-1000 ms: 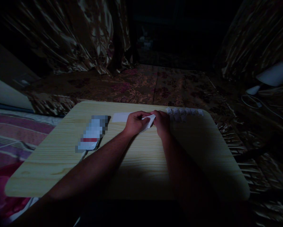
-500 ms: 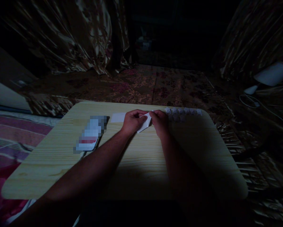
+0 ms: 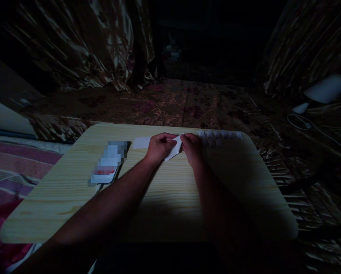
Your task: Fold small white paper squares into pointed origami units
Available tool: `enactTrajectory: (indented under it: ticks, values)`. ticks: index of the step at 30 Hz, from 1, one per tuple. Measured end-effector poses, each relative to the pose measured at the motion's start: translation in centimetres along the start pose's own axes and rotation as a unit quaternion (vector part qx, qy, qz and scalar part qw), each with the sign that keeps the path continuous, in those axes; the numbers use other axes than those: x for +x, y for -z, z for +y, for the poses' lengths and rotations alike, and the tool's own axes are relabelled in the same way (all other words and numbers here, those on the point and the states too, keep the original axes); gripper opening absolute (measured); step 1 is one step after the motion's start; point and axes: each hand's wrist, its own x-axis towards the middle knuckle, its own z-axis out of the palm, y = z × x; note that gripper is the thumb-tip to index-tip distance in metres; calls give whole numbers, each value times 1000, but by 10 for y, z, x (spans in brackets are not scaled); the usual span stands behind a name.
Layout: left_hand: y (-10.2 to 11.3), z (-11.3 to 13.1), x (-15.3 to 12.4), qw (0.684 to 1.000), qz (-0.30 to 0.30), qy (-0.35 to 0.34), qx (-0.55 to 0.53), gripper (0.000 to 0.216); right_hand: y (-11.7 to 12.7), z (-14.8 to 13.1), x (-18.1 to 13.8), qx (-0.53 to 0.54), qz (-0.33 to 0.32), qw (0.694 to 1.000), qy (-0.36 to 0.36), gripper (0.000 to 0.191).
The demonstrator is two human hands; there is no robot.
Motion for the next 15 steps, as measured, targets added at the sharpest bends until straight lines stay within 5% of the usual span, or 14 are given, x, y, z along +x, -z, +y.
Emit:
enactTrajectory:
  ticks: [15]
  values:
    - [1, 2, 0, 1000, -1, 13, 8, 34, 6, 6, 5, 41, -17, 999, 1, 31]
